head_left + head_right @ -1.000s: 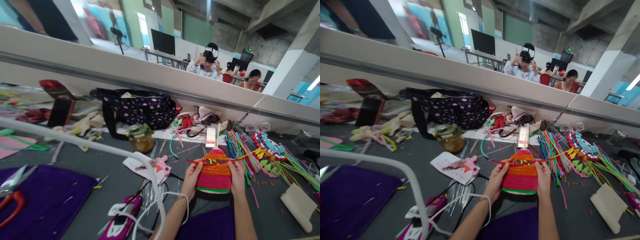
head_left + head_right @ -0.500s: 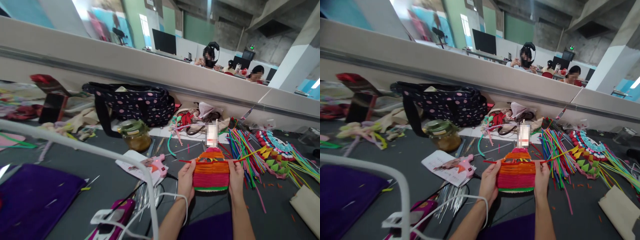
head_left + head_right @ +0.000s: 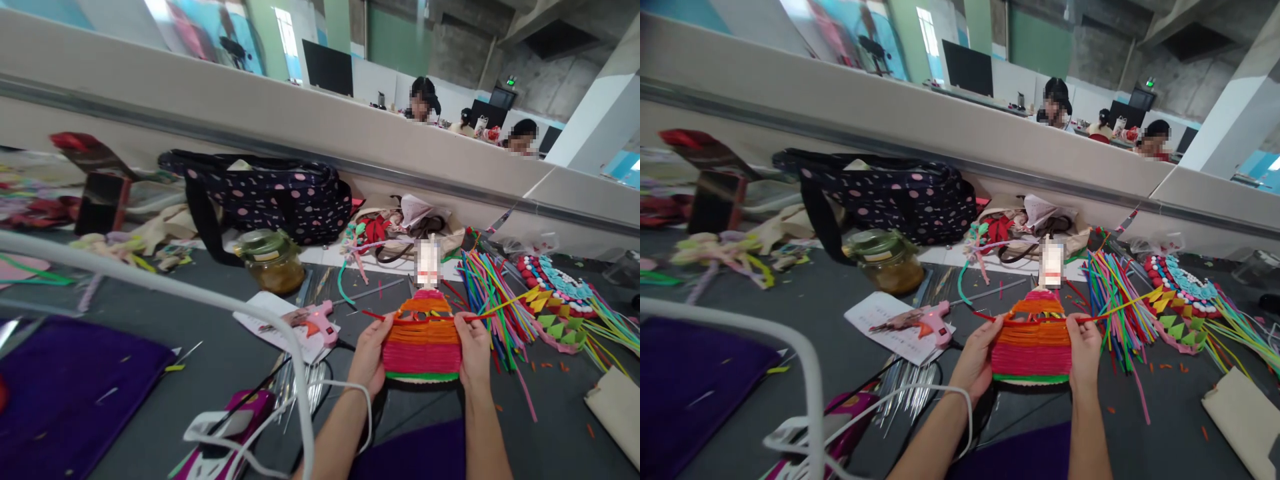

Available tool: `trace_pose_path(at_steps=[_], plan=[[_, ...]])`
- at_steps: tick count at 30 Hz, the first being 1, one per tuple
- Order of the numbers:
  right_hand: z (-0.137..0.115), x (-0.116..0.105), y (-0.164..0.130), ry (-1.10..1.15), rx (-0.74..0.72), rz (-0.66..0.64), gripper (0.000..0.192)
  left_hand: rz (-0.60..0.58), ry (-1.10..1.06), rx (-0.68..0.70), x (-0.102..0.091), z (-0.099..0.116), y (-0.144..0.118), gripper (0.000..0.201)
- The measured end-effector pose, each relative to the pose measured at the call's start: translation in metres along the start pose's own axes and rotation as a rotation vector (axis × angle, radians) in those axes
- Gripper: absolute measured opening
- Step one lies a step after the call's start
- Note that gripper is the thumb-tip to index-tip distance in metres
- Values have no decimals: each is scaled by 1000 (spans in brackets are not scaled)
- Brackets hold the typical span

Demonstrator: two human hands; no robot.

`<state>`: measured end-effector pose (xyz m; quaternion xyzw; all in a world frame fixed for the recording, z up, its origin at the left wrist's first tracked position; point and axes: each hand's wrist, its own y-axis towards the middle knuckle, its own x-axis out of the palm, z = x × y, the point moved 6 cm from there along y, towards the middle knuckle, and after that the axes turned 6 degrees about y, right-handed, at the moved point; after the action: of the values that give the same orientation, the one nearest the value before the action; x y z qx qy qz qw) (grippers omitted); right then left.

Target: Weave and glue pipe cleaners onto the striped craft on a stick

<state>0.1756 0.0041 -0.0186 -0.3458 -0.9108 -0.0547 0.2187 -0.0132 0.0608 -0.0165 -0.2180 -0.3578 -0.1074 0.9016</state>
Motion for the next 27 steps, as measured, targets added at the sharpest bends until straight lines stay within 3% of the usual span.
trace_pose_path(at_steps=[8,14,18,20,23,24,25,27], plan=[[-1,4,-7,84,118,-41,32,-176,150,-121,4,-3,-3,30],[-2,14,-14,143,178,-87,30,-379,17,-201,13,-5,-11,31],[-2,12,-10,52,131,-83,34,-406,-70,-257,16,-9,-11,36],[-11,4,-7,-64,-25,13,36,-383,-85,-257,15,-9,-10,37],[-44,-9,-20,-318,-516,280,27,-355,-84,-238,15,-9,-8,38],[-53,-7,-29,-416,-687,304,21,-350,-82,-236,15,-9,-8,39],[-60,0,-37,-511,-830,269,14,-346,-79,-239,15,-9,-8,39],[-64,20,-51,-673,-1014,67,4,-336,-72,-247,14,-10,-8,40]])
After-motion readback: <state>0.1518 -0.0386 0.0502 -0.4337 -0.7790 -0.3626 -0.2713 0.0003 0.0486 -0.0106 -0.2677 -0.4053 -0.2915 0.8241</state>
